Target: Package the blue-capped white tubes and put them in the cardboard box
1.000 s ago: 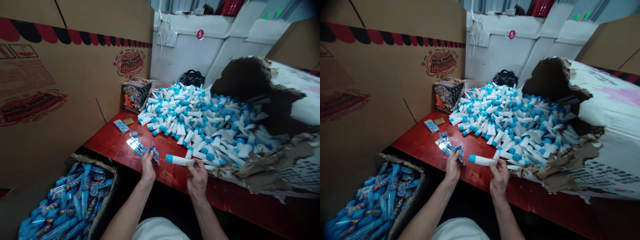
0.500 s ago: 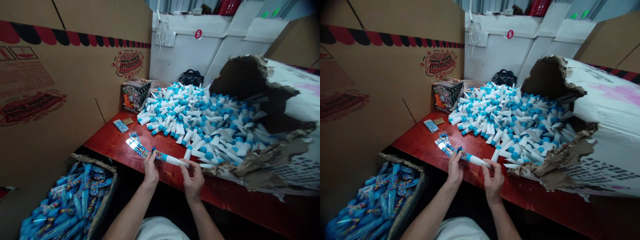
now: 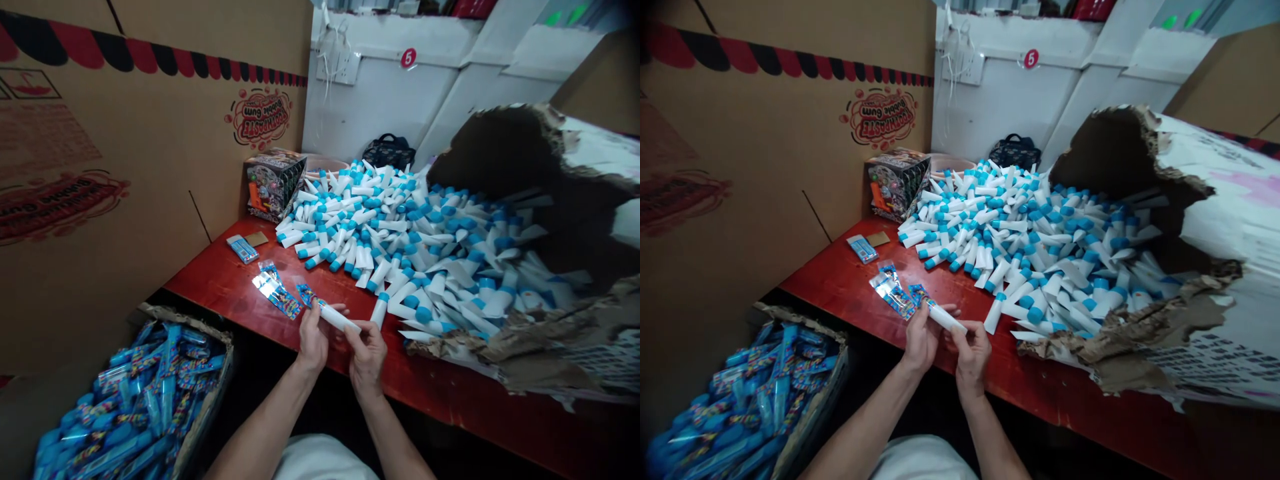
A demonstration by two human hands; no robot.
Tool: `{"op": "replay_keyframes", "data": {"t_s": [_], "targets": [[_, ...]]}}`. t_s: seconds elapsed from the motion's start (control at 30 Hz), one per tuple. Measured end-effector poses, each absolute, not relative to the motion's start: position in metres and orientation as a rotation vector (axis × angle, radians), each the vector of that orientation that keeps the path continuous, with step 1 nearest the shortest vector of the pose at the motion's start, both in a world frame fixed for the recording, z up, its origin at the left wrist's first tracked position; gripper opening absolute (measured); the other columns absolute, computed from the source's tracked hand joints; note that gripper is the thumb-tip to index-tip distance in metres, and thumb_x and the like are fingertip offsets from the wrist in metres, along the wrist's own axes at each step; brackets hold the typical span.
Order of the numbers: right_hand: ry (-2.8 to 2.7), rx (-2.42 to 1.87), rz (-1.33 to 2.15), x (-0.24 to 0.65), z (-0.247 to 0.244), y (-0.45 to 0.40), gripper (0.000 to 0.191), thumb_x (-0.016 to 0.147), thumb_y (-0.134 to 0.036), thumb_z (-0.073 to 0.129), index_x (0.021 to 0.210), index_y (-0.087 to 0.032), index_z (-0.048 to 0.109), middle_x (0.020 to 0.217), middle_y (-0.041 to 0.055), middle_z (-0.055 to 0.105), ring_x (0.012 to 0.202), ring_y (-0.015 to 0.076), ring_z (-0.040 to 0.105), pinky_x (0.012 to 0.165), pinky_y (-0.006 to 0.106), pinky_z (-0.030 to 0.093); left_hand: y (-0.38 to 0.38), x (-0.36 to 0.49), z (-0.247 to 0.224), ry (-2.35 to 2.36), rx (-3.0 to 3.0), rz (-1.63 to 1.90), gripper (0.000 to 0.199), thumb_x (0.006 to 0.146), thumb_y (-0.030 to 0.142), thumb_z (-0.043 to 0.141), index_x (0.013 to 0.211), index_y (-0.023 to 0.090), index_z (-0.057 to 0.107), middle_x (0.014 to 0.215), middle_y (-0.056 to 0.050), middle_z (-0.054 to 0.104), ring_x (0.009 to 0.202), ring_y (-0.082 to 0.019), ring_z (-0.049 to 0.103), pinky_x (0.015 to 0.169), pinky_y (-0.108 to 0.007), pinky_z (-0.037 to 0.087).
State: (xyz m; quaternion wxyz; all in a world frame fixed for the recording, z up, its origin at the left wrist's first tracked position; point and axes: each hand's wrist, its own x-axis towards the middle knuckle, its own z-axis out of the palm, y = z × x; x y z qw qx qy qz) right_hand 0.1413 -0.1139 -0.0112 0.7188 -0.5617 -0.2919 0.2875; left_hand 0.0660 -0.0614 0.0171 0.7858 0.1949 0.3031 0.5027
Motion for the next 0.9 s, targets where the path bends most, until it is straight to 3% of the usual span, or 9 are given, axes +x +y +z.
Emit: {"op": "replay_keyframes", "data": {"t_s": [0.1, 0.2, 0.33, 0.5, 0.63, 0.73, 0.9], "targets": [[-0.525, -1.144, 0.727, 0.136, -0.007, -0.103, 0.021, 0.069, -0.031, 0.074, 0.074, -0.019, 0.059, 0.059, -0.0037, 0.063, 0.051, 0.0136, 0.058, 0.056, 0.028, 0.050, -0.061, 0.065, 0.016, 0.651, 0.436, 1.064, 0.058, 0.077, 0.063, 0.054, 0.087, 0.007, 0.067, 0.083, -0.017, 0.071, 0.068, -0.022, 0.065, 0.055, -0.029, 0.045], [-0.473, -1.095, 0.829, 0.127, -0.004, -0.097, 0.023, 0.066, -0.033, 0.075, 0.071, -0.018, 0.059, 0.060, -0.0037, 0.063, 0.053, 0.0137, 0.059, 0.057, 0.027, 0.050, -0.062, 0.065, 0.013, 0.661, 0.452, 1.089, 0.060, 0.079, 0.062, 0.051, 0.091, 0.006, 0.068, 0.086, -0.017, 0.071, 0.071, -0.021, 0.064, 0.059, -0.028, 0.046], [-0.413, -1.068, 0.916, 0.116, -0.005, -0.090, 0.024, 0.063, -0.030, 0.078, 0.066, -0.017, 0.059, 0.066, -0.0030, 0.066, 0.058, 0.0126, 0.061, 0.060, 0.025, 0.050, -0.063, 0.064, 0.007, 0.705, 0.544, 1.099, 0.045, 0.082, 0.050, 0.056, 0.089, 0.007, 0.069, 0.084, -0.014, 0.071, 0.074, -0.020, 0.065, 0.065, -0.028, 0.047], [-0.470, -1.120, 1.065, 0.121, -0.003, -0.085, 0.027, 0.061, -0.033, 0.079, 0.067, -0.017, 0.057, 0.057, -0.0029, 0.063, 0.049, 0.0127, 0.057, 0.052, 0.025, 0.047, -0.044, 0.043, 0.016, 0.583, 0.368, 1.028, 0.024, 0.076, 0.033, 0.067, 0.090, 0.013, 0.065, 0.083, -0.008, 0.069, 0.075, -0.019, 0.064, 0.065, -0.028, 0.047], [-0.779, -1.116, 1.160, 0.135, -0.001, -0.090, 0.019, 0.071, -0.033, 0.072, 0.077, -0.018, 0.063, 0.073, 0.0001, 0.066, 0.069, 0.0155, 0.061, 0.070, 0.028, 0.048, -0.030, 0.026, 0.024, 0.456, 0.133, 1.051, 0.012, 0.080, 0.028, 0.060, 0.084, 0.017, 0.061, 0.075, -0.004, 0.066, 0.073, -0.020, 0.064, 0.075, -0.038, 0.050], [-1.012, -1.085, 1.109, 0.141, -0.003, -0.095, 0.014, 0.075, -0.031, 0.067, 0.073, -0.018, 0.062, 0.079, -0.0006, 0.062, 0.080, 0.0153, 0.056, 0.076, 0.026, 0.043, -0.035, 0.023, 0.021, 0.449, 0.037, 1.019, 0.013, 0.084, 0.028, 0.056, 0.081, 0.016, 0.061, 0.072, -0.004, 0.063, 0.069, -0.019, 0.062, 0.076, -0.038, 0.049], [-1.245, -1.272, 0.943, 0.134, -0.015, -0.096, 0.029, 0.078, -0.038, 0.063, 0.061, -0.018, 0.050, 0.062, -0.0046, 0.046, 0.059, 0.0104, 0.044, 0.059, 0.022, 0.037, -0.058, 0.025, 0.015, 0.469, -0.007, 1.020, 0.013, 0.086, 0.021, 0.052, 0.078, 0.014, 0.060, 0.069, -0.005, 0.059, 0.067, -0.015, 0.057, 0.069, -0.029, 0.049]]}}
